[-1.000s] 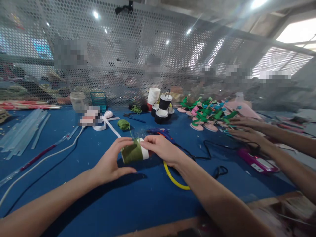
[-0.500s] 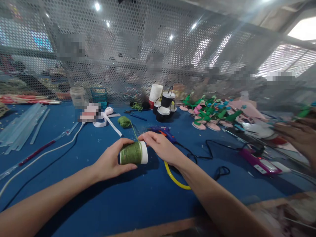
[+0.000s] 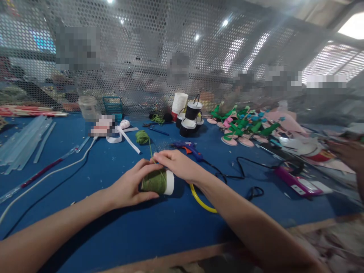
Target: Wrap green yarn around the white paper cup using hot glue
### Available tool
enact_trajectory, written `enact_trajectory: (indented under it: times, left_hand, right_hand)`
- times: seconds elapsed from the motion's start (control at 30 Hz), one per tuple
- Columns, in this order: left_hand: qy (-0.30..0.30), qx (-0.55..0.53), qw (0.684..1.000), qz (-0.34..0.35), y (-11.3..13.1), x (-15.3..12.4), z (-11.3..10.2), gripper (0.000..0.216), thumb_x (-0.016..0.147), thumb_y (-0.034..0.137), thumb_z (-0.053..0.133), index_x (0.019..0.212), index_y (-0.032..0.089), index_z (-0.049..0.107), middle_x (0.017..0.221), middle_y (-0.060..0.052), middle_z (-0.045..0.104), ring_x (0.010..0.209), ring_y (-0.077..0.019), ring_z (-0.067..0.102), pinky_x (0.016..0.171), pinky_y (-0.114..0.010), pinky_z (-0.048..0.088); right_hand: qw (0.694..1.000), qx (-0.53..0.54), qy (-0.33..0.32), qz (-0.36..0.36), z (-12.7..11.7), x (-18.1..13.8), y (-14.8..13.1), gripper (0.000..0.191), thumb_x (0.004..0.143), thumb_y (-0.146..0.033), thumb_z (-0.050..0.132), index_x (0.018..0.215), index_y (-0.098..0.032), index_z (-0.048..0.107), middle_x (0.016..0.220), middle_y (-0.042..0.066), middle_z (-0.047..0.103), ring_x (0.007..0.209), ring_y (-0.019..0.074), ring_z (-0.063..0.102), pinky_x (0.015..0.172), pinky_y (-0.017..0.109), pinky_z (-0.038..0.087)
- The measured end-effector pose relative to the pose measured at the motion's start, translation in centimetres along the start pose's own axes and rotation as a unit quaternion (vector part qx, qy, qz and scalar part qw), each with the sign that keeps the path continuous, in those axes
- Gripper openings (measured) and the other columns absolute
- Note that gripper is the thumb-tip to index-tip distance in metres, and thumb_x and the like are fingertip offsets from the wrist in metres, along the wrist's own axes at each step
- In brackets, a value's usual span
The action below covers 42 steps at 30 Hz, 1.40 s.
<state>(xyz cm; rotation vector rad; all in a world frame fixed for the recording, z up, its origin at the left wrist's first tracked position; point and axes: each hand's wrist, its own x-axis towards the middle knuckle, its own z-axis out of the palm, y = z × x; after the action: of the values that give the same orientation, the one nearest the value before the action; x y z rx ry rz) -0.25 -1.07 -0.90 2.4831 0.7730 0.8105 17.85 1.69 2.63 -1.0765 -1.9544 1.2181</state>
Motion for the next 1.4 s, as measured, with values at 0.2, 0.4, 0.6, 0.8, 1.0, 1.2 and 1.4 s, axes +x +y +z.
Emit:
enact_trajectory:
  times: [0.2, 0.4, 0.6, 0.8, 1.0, 1.2, 1.4]
  left_hand:
    - [-0.006, 0.019, 1.000, -0.015, 0.1, 0.0, -0.2, 0.048, 0.078, 0.032, 0.060, 0.122, 0.022, 0.041, 0.111, -0.009, 0.045, 0.102, -0.0231, 0.051, 0.088, -0.036, 0.045]
    - [0.024, 0.050, 0.998, -0.016, -0.3, 0.1, -0.2, 0.047, 0.078, 0.031, 0.059, 0.120, 0.021, 0.042, 0.110, -0.010, 0.046, 0.101, -0.0233, 0.052, 0.086, -0.036, 0.046]
    - [0.026, 0.069, 0.996, -0.041, -0.5, 0.2, -0.4, 0.043, 0.079, 0.027, 0.057, 0.119, 0.022, 0.041, 0.112, -0.009, 0.044, 0.104, -0.0234, 0.050, 0.088, -0.038, 0.046]
    - [0.033, 0.058, 0.996, -0.067, -0.6, 0.2, -0.3, 0.042, 0.077, 0.026, 0.057, 0.116, 0.023, 0.043, 0.111, -0.007, 0.046, 0.101, -0.0221, 0.051, 0.086, -0.037, 0.046]
    - [0.026, 0.051, 0.996, -0.068, -0.7, 0.3, -0.5, 0.042, 0.077, 0.026, 0.059, 0.116, 0.022, 0.044, 0.111, -0.008, 0.047, 0.102, -0.0219, 0.052, 0.087, -0.036, 0.046]
    - [0.030, 0.036, 0.995, -0.088, -0.7, 0.4, -0.8, 0.042, 0.075, 0.027, 0.060, 0.115, 0.022, 0.047, 0.110, -0.008, 0.050, 0.099, -0.0223, 0.053, 0.084, -0.035, 0.047]
    - [0.017, 0.027, 0.992, -0.121, -0.9, 0.6, -1.4, 0.043, 0.074, 0.032, 0.063, 0.113, 0.021, 0.047, 0.103, -0.007, 0.053, 0.094, -0.0214, 0.055, 0.080, -0.034, 0.047]
  right_hand:
    - [0.995, -0.069, 0.045, 0.057, -1.4, 1.5, -0.2, 0.029, 0.084, -0.034, 0.045, 0.069, -0.014, 0.061, 0.070, 0.004, 0.065, 0.055, 0.0101, 0.057, 0.049, 0.021, 0.045]
    - [0.957, -0.157, 0.217, 0.110, -7.5, 1.5, 1.3, 0.028, 0.089, -0.033, 0.036, 0.084, -0.014, 0.056, 0.084, 0.007, 0.063, 0.045, 0.0057, 0.048, 0.038, 0.019, 0.036]
    - [0.926, -0.242, 0.190, 0.221, -10.3, 1.1, 5.1, 0.015, 0.080, -0.026, 0.058, 0.084, -0.012, 0.061, 0.087, 0.006, 0.062, 0.074, 0.0159, 0.059, 0.063, 0.028, 0.048]
    - [0.925, -0.233, 0.196, 0.228, -9.0, 1.4, 7.2, 0.024, 0.082, -0.026, 0.056, 0.104, -0.016, 0.056, 0.106, 0.008, 0.058, 0.091, 0.0193, 0.058, 0.076, 0.035, 0.048]
    - [0.947, -0.141, 0.239, 0.161, -8.9, -0.3, 4.1, 0.034, 0.069, -0.019, 0.062, 0.102, -0.013, 0.053, 0.093, 0.009, 0.064, 0.076, 0.0174, 0.062, 0.061, 0.027, 0.048]
    - [0.986, -0.008, 0.110, 0.127, -6.8, -3.3, 0.4, 0.021, 0.073, -0.034, 0.060, 0.077, -0.014, 0.056, 0.062, 0.003, 0.064, 0.051, 0.0119, 0.058, 0.051, 0.025, 0.050]
    - [0.990, 0.020, 0.073, 0.115, -4.7, -4.8, 0.0, 0.023, 0.073, -0.031, 0.061, 0.091, -0.016, 0.059, 0.092, 0.009, 0.068, 0.071, 0.0175, 0.066, 0.058, 0.026, 0.055]
